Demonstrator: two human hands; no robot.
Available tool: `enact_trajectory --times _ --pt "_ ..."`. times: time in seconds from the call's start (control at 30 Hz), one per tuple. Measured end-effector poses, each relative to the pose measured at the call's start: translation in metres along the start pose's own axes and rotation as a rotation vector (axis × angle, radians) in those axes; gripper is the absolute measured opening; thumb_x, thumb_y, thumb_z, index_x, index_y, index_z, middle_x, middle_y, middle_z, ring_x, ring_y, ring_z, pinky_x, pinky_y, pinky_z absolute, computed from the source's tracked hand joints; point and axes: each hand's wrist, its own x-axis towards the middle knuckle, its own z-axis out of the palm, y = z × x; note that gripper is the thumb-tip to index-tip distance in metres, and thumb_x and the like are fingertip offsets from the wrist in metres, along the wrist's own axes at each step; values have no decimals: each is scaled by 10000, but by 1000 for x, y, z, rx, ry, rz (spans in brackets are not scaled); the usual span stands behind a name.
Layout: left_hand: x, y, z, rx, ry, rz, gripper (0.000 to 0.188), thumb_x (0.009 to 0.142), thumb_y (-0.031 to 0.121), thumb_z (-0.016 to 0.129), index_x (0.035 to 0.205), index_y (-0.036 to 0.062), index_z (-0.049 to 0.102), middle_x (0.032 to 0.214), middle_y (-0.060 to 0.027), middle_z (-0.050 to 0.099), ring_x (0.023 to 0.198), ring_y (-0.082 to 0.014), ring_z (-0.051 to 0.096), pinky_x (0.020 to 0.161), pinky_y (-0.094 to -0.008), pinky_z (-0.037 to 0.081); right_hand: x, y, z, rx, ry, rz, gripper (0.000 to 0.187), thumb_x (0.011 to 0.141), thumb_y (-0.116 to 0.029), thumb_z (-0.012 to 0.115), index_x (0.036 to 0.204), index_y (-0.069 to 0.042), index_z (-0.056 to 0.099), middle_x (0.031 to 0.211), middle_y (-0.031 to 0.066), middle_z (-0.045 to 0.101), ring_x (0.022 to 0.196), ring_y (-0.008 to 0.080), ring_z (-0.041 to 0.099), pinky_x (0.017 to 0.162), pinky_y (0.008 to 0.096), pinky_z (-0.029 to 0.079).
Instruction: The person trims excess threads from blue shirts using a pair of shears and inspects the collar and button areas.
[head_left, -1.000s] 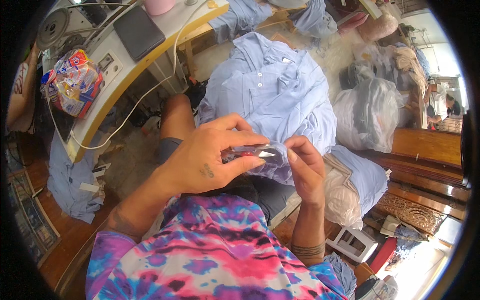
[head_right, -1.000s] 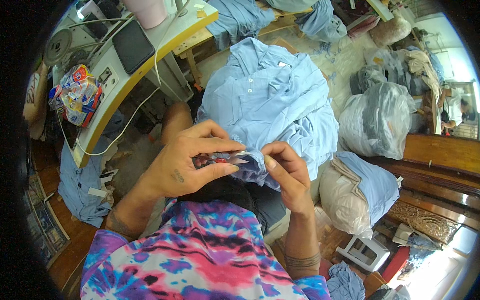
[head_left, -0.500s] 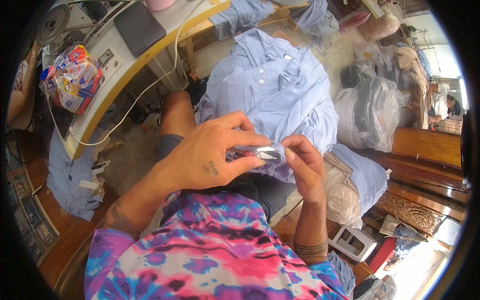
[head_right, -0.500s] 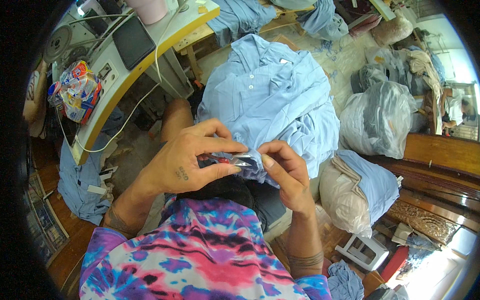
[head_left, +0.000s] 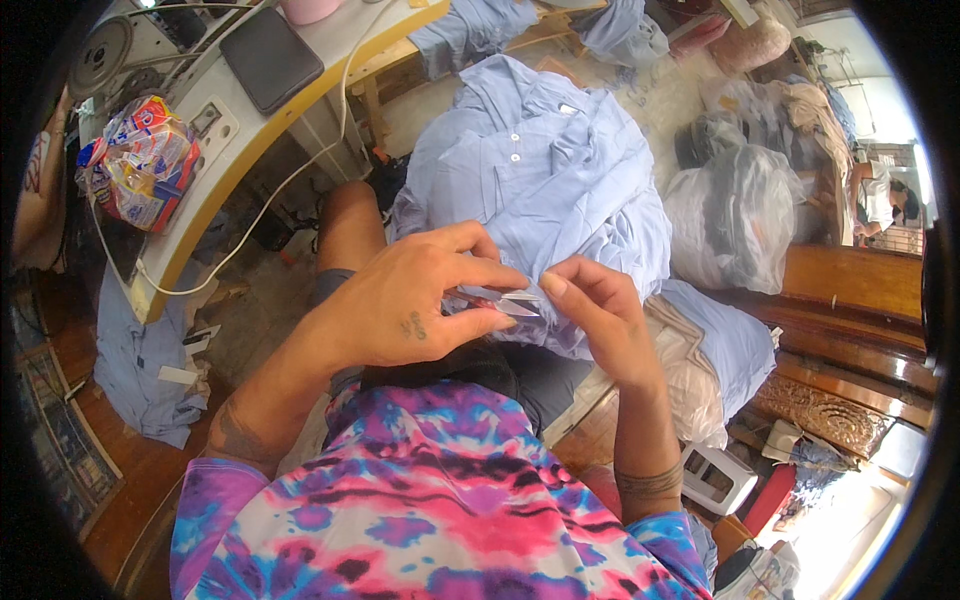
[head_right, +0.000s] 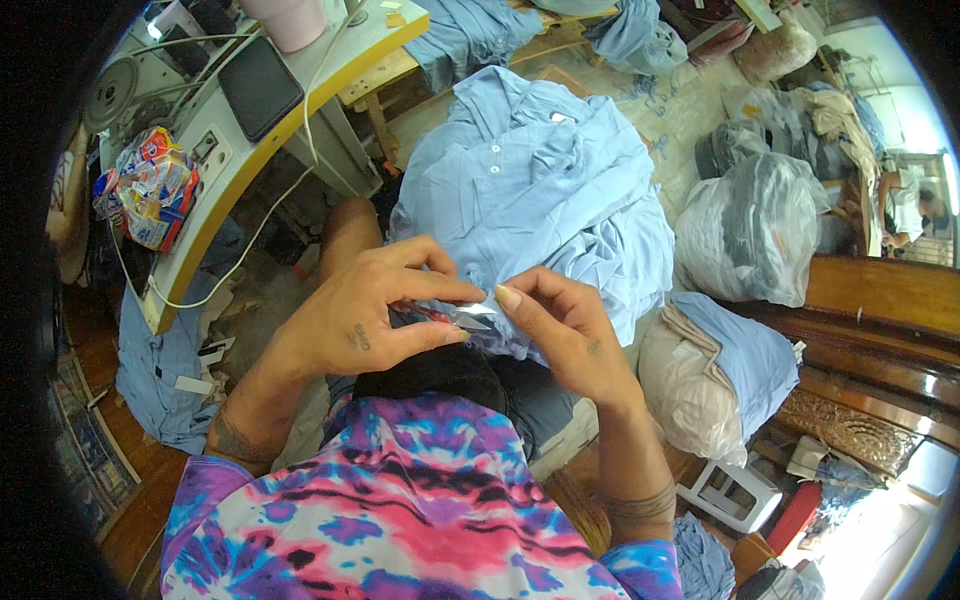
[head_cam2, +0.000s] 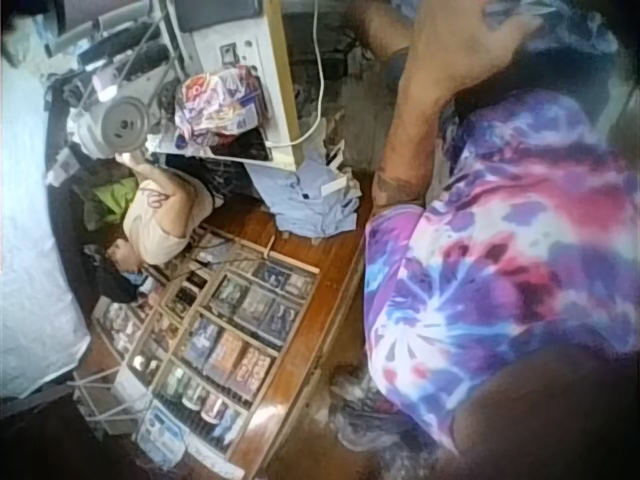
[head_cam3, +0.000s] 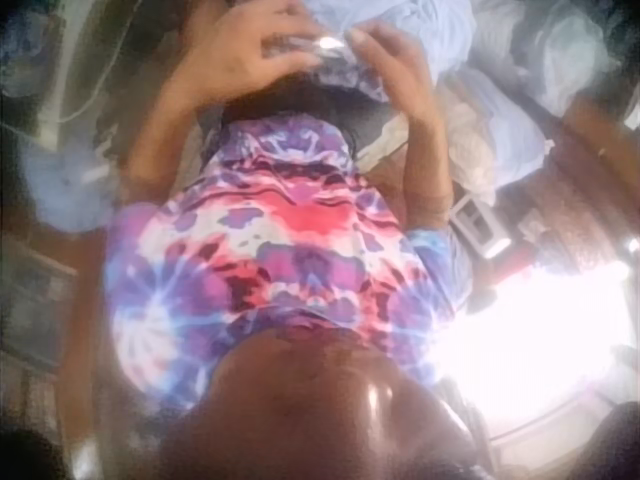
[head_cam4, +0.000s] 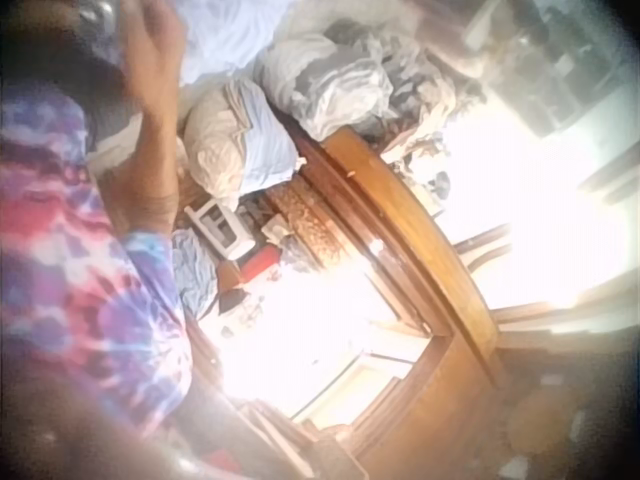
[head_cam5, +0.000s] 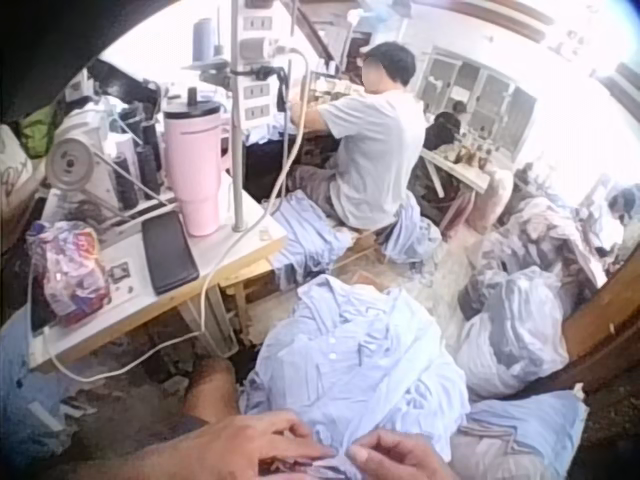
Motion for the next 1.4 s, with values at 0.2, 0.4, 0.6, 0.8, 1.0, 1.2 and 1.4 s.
enact_trajectory --times 0.2,0.4,0.6,0.8,1.0,1.2,1.4 --pt "-5 -3 -4 -11 0 -20 369 818 125 837 1167 29 761 1053 -121 666 977 -246 668 837 -344 524 4 -1 1 10 10 32 229 1043 -232 669 1021 -9 710 834 -79 600 736 11 450 632 213 355" --pt "-6 -9 -4 -13 20 -39 375 819 125 838 1174 32 760 1068 -117 665 974 -234 672 821 -329 541 5 0 3 24 0 24 228 1052 -232 661 1039 -10 706 835 -81 591 740 9 446 637 204 351" --pt "-8 -12 -6 -10 31 2 371 817 123 841 1168 29 762 1064 -107 667 968 -217 677 811 -313 549 3 2 4 22 7 11 225 1055 -228 658 1043 -8 704 835 -84 586 741 9 440 642 204 354" --pt "-10 -13 -6 9 40 39 368 808 120 852 1154 29 769 1054 -102 668 956 -200 679 800 -292 551 2 3 5 3 9 -15 223 1057 -222 653 1037 -5 703 833 -84 585 747 12 442 652 207 360" --pt "-12 -11 -8 -35 59 1 364 803 119 853 1147 27 773 1045 -102 671 944 -195 680 791 -291 551 1 3 5 -19 12 -7 219 1058 -216 649 1037 -4 703 831 -83 584 751 11 442 654 207 359" --pt "-10 -13 -3 3 42 0 362 804 114 845 1144 20 769 1042 -113 673 960 -225 676 813 -319 542 0 1 8 -26 13 -14 216 1057 -213 650 1043 -5 705 836 -82 590 751 10 445 652 205 359" --pt "-9 -16 0 -25 54 20 354 808 124 841 1139 21 770 1042 -114 673 956 -234 673 822 -329 533 0 2 8 -50 13 -23 217 1058 -212 649 1042 -3 706 824 -78 590 747 11 448 646 208 362"
